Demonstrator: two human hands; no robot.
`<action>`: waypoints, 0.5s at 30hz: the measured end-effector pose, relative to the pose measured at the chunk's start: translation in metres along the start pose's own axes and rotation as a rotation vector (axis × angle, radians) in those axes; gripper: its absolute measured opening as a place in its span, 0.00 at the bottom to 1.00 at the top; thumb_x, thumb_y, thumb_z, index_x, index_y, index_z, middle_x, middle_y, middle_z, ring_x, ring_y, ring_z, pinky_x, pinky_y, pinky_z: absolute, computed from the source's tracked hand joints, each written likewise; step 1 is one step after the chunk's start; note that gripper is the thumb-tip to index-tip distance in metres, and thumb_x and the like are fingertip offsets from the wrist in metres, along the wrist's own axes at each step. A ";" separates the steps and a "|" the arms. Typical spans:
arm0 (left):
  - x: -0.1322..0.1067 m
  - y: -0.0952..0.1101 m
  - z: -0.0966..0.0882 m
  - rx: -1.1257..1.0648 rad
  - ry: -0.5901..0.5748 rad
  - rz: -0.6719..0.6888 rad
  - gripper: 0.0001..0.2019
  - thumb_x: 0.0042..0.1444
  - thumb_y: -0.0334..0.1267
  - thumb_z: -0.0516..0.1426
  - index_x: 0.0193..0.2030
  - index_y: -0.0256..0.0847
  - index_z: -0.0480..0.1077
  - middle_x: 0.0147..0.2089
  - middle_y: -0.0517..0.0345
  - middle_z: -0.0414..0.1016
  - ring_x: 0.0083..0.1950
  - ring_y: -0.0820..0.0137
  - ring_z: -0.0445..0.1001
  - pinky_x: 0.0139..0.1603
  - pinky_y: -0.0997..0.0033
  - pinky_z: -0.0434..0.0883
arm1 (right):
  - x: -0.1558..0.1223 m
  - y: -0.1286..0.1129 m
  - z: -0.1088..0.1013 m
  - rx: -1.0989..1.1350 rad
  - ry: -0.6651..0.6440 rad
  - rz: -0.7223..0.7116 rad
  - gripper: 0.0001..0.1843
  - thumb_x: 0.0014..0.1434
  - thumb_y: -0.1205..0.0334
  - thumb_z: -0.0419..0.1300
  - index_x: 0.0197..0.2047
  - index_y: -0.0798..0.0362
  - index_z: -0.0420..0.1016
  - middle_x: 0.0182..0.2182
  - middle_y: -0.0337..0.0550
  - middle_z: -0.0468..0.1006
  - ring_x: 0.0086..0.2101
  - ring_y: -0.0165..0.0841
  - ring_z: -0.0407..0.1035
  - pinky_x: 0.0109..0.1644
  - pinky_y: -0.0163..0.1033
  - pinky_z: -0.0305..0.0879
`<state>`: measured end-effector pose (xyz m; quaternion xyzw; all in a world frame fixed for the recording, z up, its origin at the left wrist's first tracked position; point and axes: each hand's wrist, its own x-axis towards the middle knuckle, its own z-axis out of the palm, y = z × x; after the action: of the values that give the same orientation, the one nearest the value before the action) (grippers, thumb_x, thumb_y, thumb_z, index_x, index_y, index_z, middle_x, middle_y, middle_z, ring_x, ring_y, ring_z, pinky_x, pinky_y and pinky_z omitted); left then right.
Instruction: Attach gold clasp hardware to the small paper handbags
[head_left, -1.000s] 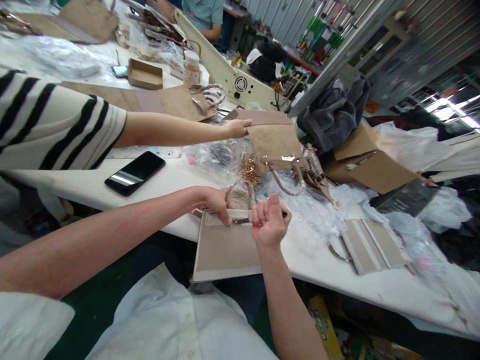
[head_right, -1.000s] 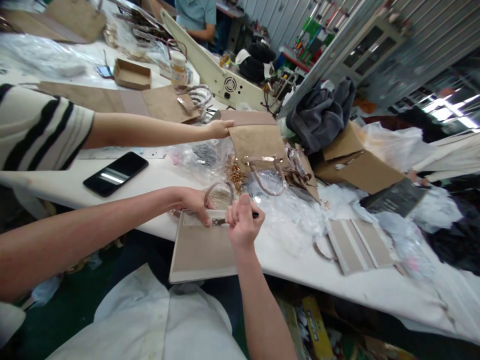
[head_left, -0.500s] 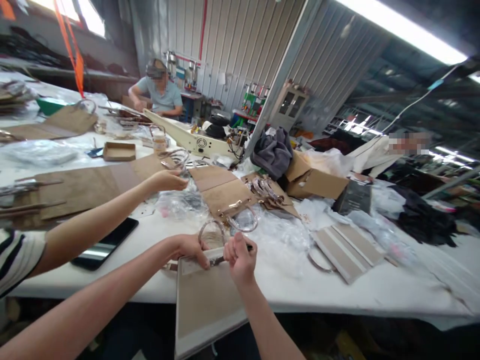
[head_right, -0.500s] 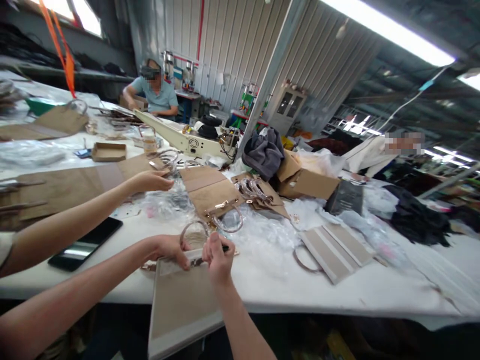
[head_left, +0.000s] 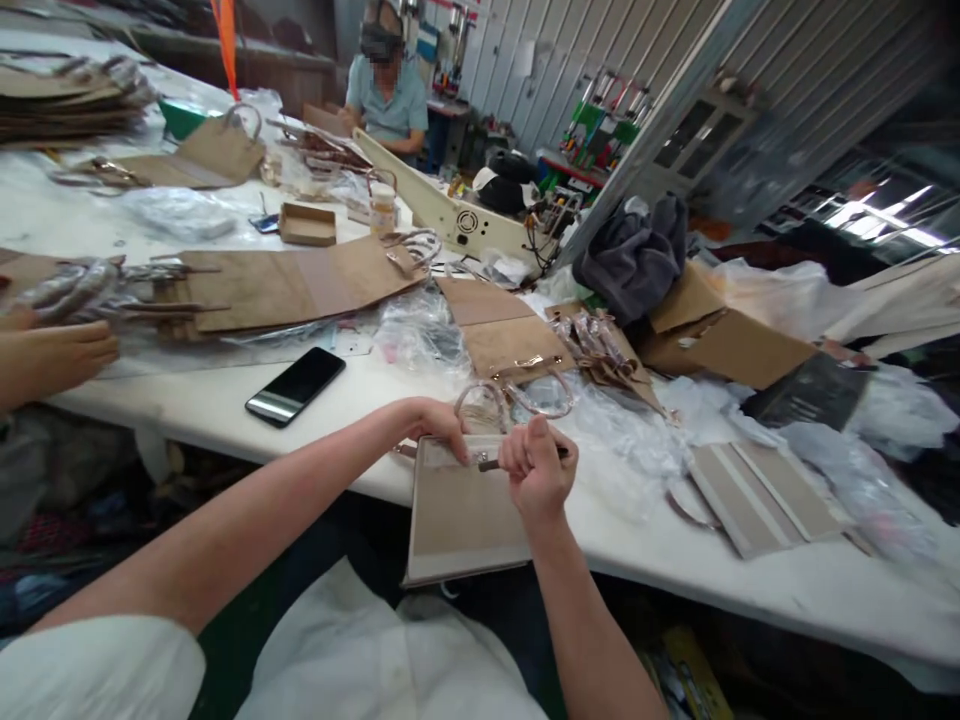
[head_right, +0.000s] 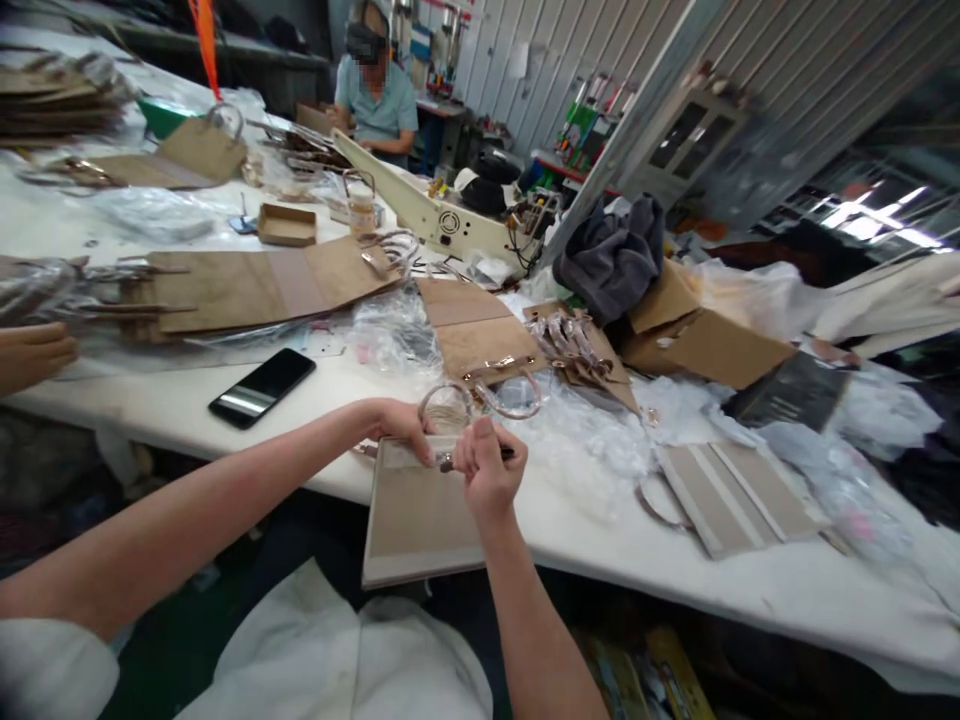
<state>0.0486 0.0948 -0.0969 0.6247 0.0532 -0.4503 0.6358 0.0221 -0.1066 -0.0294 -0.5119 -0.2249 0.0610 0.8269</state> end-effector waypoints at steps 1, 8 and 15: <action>0.000 -0.001 -0.001 0.002 -0.008 0.005 0.22 0.33 0.35 0.78 0.39 0.40 0.84 0.35 0.54 0.88 0.33 0.62 0.84 0.31 0.70 0.80 | -0.001 0.001 0.003 -0.013 -0.010 0.004 0.35 0.74 0.47 0.66 0.21 0.51 0.56 0.16 0.28 0.52 0.16 0.22 0.46 0.21 0.34 0.43; -0.001 -0.002 -0.001 0.031 -0.008 0.061 0.21 0.32 0.35 0.78 0.37 0.39 0.84 0.34 0.53 0.87 0.32 0.61 0.83 0.30 0.69 0.80 | 0.000 0.010 0.013 -0.022 0.049 0.023 0.36 0.72 0.46 0.68 0.21 0.50 0.56 0.15 0.27 0.51 0.15 0.22 0.44 0.19 0.34 0.42; -0.006 0.000 0.006 0.037 0.025 0.101 0.16 0.33 0.31 0.76 0.32 0.39 0.83 0.29 0.57 0.84 0.29 0.65 0.80 0.29 0.71 0.77 | 0.044 0.025 0.022 -0.089 0.169 0.300 0.37 0.63 0.40 0.74 0.22 0.47 0.52 0.14 0.24 0.49 0.13 0.21 0.42 0.14 0.32 0.37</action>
<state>0.0419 0.0928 -0.0913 0.6438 0.0212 -0.4105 0.6454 0.0550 -0.0618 -0.0296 -0.5789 -0.0780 0.1303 0.8012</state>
